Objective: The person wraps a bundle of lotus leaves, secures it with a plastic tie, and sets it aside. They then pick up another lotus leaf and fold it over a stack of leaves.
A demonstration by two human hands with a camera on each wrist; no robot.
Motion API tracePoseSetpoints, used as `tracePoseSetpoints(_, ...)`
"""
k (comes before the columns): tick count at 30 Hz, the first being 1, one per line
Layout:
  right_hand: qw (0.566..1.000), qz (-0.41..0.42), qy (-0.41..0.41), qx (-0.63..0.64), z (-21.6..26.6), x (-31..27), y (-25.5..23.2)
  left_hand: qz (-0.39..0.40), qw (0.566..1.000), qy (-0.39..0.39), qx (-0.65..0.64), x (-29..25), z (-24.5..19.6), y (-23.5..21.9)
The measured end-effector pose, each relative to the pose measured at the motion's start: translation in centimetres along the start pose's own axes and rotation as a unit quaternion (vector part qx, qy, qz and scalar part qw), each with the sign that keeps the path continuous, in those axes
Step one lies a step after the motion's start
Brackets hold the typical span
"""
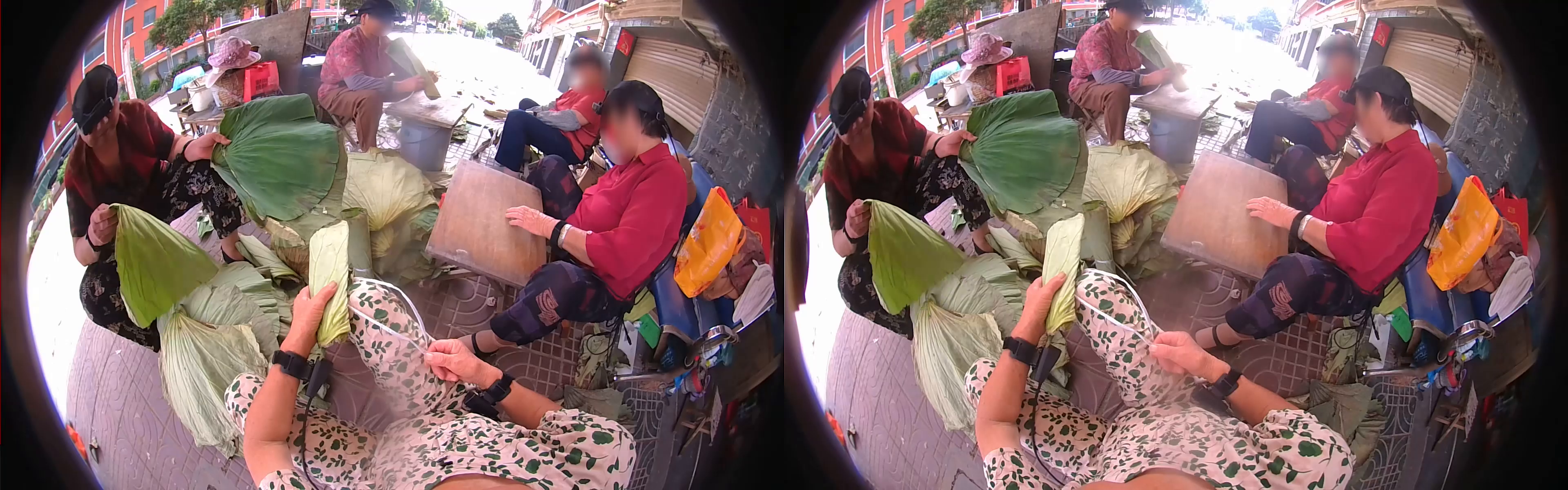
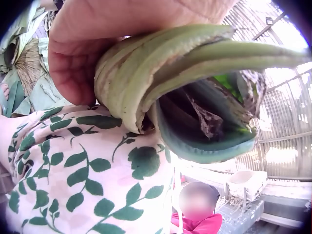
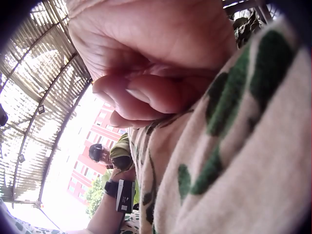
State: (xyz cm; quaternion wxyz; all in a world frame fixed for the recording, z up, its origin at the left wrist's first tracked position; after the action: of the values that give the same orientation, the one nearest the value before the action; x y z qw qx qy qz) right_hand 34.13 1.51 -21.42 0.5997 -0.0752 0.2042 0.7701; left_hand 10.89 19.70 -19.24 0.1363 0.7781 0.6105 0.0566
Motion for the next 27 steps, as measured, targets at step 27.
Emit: tracePoseSetpoints(27,1.0,0.001,0.009,0.018,-0.21,0.17,-0.12,0.001,1.0,-0.013,-0.013,0.08,0.15,-0.24)
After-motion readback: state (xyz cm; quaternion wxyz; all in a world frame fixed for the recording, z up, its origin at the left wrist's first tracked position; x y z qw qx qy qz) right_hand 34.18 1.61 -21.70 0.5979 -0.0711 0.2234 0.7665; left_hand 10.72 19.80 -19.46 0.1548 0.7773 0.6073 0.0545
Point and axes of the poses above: each hand's wrist, its own x-axis towards the middle knuckle, its own y-axis out of the palm, z = x × y, the point moved 3 cm from there along x, towards the middle knuckle, and after that the axes turned 6 degrees about y, right-handed, at the moved point
